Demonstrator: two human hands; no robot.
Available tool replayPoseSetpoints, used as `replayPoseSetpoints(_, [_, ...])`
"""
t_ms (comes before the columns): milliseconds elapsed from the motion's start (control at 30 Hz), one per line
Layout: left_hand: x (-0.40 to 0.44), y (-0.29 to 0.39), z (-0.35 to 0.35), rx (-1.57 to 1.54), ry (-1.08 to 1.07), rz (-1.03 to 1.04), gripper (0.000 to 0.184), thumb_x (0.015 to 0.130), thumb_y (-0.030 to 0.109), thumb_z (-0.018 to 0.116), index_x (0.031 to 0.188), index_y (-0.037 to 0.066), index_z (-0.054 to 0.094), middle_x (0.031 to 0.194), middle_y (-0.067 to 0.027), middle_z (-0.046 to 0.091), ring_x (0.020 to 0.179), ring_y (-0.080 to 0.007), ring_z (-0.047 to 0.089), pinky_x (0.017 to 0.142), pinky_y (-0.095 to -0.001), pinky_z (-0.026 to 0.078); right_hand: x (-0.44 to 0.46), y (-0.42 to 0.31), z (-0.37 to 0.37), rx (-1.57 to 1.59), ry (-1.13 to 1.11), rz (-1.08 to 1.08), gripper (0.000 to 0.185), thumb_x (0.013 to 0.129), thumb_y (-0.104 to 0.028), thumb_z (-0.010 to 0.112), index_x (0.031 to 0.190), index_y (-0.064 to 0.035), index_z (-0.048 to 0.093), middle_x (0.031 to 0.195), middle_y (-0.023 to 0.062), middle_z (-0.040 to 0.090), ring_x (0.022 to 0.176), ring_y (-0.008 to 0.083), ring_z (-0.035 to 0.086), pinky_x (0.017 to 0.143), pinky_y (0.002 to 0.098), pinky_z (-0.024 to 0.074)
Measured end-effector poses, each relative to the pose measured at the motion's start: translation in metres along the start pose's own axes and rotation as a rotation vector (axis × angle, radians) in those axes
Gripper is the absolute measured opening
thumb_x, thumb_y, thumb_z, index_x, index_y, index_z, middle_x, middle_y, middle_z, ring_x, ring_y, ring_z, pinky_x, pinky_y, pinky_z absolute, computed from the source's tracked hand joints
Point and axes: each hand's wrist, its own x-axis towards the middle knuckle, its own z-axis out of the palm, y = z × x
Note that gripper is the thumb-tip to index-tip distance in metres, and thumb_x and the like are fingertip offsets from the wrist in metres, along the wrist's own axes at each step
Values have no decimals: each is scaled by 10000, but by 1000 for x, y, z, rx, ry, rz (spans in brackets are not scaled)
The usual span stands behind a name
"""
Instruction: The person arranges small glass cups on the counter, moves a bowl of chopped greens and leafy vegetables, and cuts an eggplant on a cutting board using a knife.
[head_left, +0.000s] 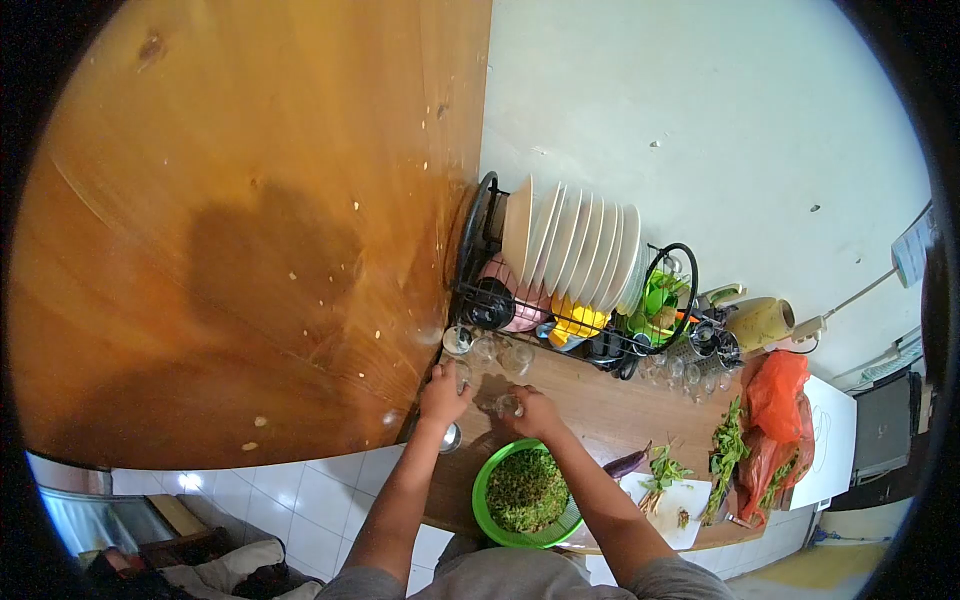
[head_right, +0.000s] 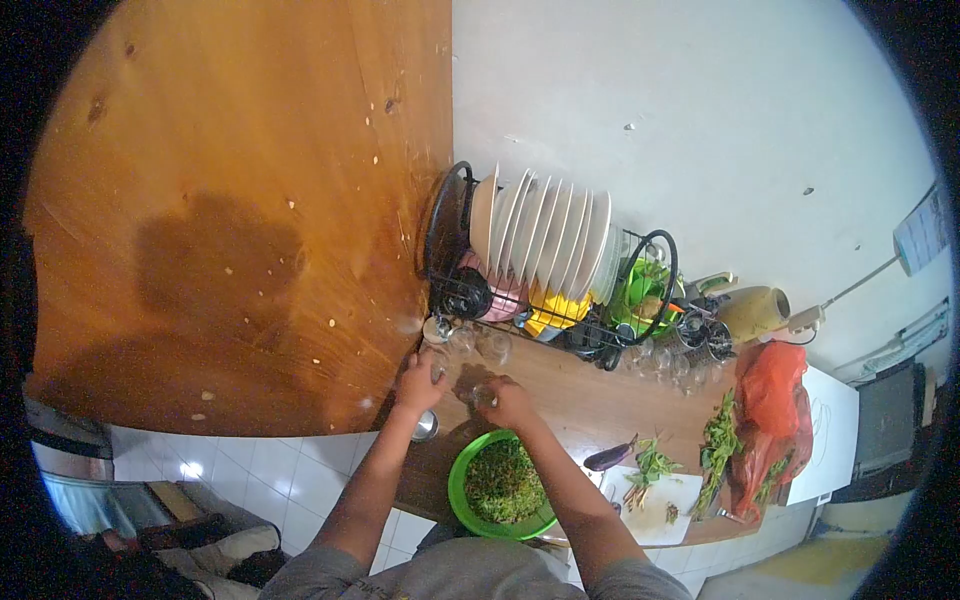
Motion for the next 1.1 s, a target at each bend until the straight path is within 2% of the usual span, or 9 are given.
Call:
replayPoseSetpoints(67, [-1, 9, -6, 75, -36, -133, 603, 839, 416, 695, 1217, 9, 459, 1206, -254, 525, 891, -430, 655, 743, -494, 550, 1, -11, -1, -29, -13, 136, 585, 784, -420, 735, 1219, -53, 601, 1147, 258, 634, 1040, 421, 634, 876, 467, 530])
replayPoseSetpoints(133, [-5, 19, -7, 126, -13, -187, 594, 835, 435, 698, 1178, 15, 457, 1184, -247, 534, 859, -422, 661, 718, -488, 553, 3, -17, 7, -96, 35, 481, 648, 794, -454, 718, 1285, -66, 551, 1160, 256, 631, 1050, 424, 632, 877, 475, 528])
replayPoseSetpoints(300, [-13, 27, -11, 149, 28, -229, 596, 824, 454, 703, 1158, 20, 467, 1152, -241, 552, 867, -410, 661, 713, -479, 555, -6, -18, 11, -130, 56, 406, 702, 807, -459, 700, 1363, -82, 497, 1178, 259, 622, 1059, 428, 629, 875, 479, 529])
replayPoseSetpoints(367, [-14, 14, -6, 109, 104, 52, 580, 816, 440, 709, 1151, 24, 484, 1146, -239, 556, 905, -405, 655, 732, -481, 551, -10, -12, 14, -112, 61, 332, 700, 807, -447, 701, 1370, -83, 499, 1182, 262, 618, 1063, 429, 628, 876, 480, 529])
replayPoseSetpoints(500, [-14, 4, -2, 115, 40, 82, 573, 813, 429, 711, 1160, 26, 496, 1156, -239, 563, 938, -404, 647, 751, -486, 546, -10, -10, 11, -22, 31, 267, 704, 803, -403, 706, 1392, -81, 494, 1165, 273, 630, 1052, 434, 632, 878, 483, 530])
replayPoseSetpoints(667, [-10, 7, 1, 91, 44, -230, 640, 791, 449, 738, 1186, 13, 486, 1108, -252, 597, 898, -415, 656, 752, -490, 545, 4, -7, 21, 9, 105, 159, 700, 803, -372, 713, 1387, -53, 495, 1107, 291, 653, 1005, 442, 646, 860, 490, 532])
replayPoseSetpoints(800, [-12, 19, -6, 112, 88, -222, 659, 784, 463, 742, 1186, 10, 482, 1083, -260, 600, 885, -419, 660, 749, -494, 546, 19, -8, 20, 38, 130, 184, 668, 814, -331, 718, 1367, -20, 509, 1057, 298, 661, 952, 439, 663, 815, 485, 539])
replayPoseSetpoints(867, [-15, 28, -19, 137, -45, -244, 708, 776, 465, 743, 1185, -43, 468, 1109, -307, 614, 969, -447, 641, 808, -504, 535, 24, -1, 28, 56, 177, 172, 658, 820, -324, 722, 1361, -12, 515, 1045, 298, 663, 938, 437, 667, 803, 481, 541])
replayPoseSetpoints(1100, [-6, 6, 2, 162, -63, -211, 660, 814, 467, 712, 1223, 5, 476, 1009, -260, 658, 885, -405, 678, 760, -489, 547, 37, -3, 26, 78, 198, 195, 645, 849, -347, 724, 1339, 23, 524, 1056, 307, 661, 958, 460, 655, 825, 481, 537])
